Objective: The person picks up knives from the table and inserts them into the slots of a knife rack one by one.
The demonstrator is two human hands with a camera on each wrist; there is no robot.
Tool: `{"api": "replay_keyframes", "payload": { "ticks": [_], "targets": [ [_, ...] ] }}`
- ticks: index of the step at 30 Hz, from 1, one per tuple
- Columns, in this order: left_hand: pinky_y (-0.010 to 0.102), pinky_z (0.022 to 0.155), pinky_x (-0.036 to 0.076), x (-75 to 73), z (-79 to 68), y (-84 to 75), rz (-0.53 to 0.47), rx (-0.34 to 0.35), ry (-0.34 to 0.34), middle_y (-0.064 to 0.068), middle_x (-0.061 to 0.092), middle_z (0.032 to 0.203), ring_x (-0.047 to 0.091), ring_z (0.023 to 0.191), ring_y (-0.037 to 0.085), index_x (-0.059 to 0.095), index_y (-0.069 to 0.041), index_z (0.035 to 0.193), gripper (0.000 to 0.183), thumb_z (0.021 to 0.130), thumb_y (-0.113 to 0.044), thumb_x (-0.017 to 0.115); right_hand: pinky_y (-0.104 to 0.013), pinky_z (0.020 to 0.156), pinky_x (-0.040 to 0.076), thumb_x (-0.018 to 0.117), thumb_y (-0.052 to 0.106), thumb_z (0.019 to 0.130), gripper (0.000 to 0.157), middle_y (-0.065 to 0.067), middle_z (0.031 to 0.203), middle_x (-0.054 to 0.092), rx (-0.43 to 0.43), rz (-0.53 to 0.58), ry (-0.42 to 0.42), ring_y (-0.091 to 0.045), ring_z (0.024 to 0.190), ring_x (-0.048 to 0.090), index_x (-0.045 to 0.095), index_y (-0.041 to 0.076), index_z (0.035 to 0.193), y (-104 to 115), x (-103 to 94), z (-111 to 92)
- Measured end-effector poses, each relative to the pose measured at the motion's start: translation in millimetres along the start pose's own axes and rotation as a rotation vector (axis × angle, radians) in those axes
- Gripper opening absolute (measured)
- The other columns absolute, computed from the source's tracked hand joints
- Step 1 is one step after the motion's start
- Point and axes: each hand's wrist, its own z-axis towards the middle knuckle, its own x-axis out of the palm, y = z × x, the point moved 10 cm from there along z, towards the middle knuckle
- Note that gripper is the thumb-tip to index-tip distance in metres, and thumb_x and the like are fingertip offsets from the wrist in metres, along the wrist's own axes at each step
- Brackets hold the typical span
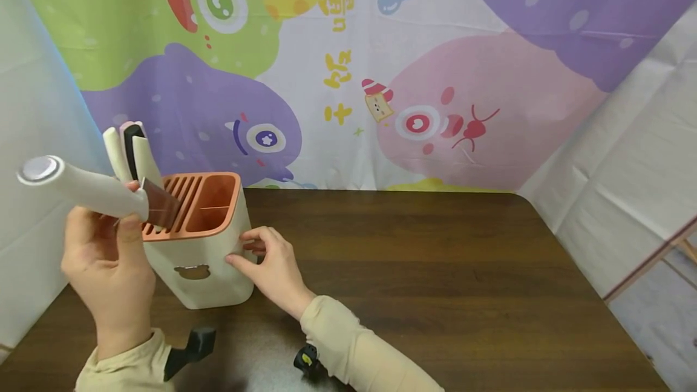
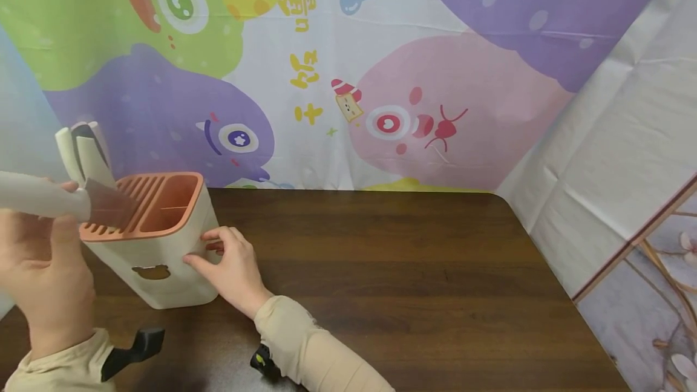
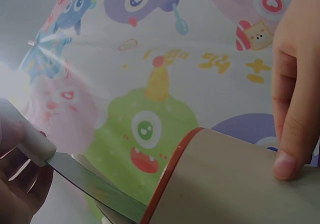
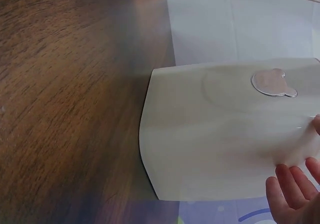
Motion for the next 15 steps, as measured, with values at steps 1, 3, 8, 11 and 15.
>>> {"api": "replay_keyframes", "payload": {
  "ticks": [1,3,8,11,15],
  "targets": [
    [0.021,0.083,0.045,1.1,-0.1,0.4,0.026,-0.001,0.01,0.012,0.065,0.096,0.06,0.091,0.021,0.059,0.011,0.103,0.033,0.078,-0.007,0.07,-0.017,0.08,0.048,0.071,0.026,0.079,0.032,-0.002,0.102,0.058,0.0,0.002,-0.002,-0.01,0.091,0.061,0.058,0.011,0.105,0,-0.3,0],
    [0.02,0.081,0.044,2.8,-0.5,1.5,0.09,-0.002,0.03,0.01,0.065,0.097,0.06,0.09,0.019,0.06,0.01,0.105,0.032,0.08,-0.008,0.068,-0.017,0.08,0.049,0.071,0.026,0.079,0.032,-0.002,0.101,0.058,0.003,0.003,-0.006,-0.01,0.091,0.061,0.058,0.011,0.104,0,-0.7,1],
    [0.019,0.08,0.044,0.6,-1.1,8.6,0.221,-0.017,0.055,0.006,0.064,0.099,0.059,0.089,0.016,0.059,0.008,0.109,0.03,0.083,-0.008,0.064,-0.018,0.079,0.049,0.071,0.026,0.078,0.032,-0.001,0.1,0.058,0.006,0.0,-0.007,-0.01,0.09,0.061,0.059,0.011,0.103,-1,-0.2,1],
    [0.019,0.083,0.044,-3.3,-0.6,16.0,0.282,-0.044,0.061,0.005,0.062,0.101,0.059,0.091,0.016,0.059,0.007,0.111,0.03,0.084,-0.006,0.062,-0.018,0.079,0.049,0.072,0.026,0.078,0.031,-0.001,0.1,0.059,0.006,-0.001,-0.009,-0.011,0.09,0.062,0.059,0.011,0.102,-2,-0.1,1],
    [0.018,0.083,0.044,-6.6,0.1,25.2,0.468,-0.113,0.076,0.001,0.061,0.104,0.057,0.095,0.014,0.059,0.002,0.114,0.029,0.086,0.004,0.056,-0.019,0.079,0.05,0.072,0.027,0.078,0.031,-0.002,0.1,0.059,0.012,-0.002,-0.011,-0.012,0.09,0.062,0.059,0.011,0.102,-2,-0.3,1]
  ]
}}
